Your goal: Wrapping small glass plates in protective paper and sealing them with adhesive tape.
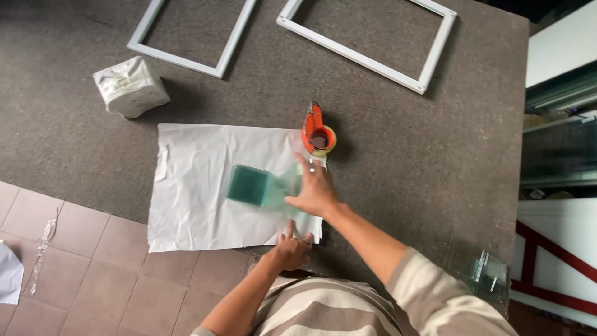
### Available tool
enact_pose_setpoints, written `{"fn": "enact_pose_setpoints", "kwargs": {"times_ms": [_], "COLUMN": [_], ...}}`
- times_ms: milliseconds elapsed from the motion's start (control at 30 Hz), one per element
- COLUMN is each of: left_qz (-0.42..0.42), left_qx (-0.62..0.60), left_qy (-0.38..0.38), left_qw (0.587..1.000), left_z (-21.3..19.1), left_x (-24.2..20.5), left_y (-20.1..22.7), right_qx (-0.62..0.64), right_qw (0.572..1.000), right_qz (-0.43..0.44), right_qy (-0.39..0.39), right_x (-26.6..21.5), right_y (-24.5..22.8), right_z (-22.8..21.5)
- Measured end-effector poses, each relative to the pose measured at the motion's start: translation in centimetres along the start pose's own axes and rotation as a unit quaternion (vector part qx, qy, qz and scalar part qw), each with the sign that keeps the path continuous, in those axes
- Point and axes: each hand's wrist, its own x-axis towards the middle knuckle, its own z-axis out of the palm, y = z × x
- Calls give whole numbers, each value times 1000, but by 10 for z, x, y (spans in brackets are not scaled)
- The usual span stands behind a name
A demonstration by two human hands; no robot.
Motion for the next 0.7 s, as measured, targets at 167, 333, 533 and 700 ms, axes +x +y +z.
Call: {"fn": "enact_pose_setpoints", "kwargs": {"times_ms": [167,333,533,700], "left_qz": [14,72,105,114], "left_qx": [-18,-33,-75,-48], "left_qy": [-10,-14,-56,-28], "left_qw": [1000,997,990,992], "left_z": [25,6,-4,-13], "left_x": [27,14,-8,-16], "left_y": [-15,5,-19,-23], "right_qx": [-106,-142,-11,-31], "right_qw": [987,982,999,940], "right_qz": [-99,-107,-41,203], "right_qy": [-66,-67,19,271], "right_x": [52,56,10,-93], "right_y": [-62,-86,-40,125], "right_z": [88,118,57,-33]}}
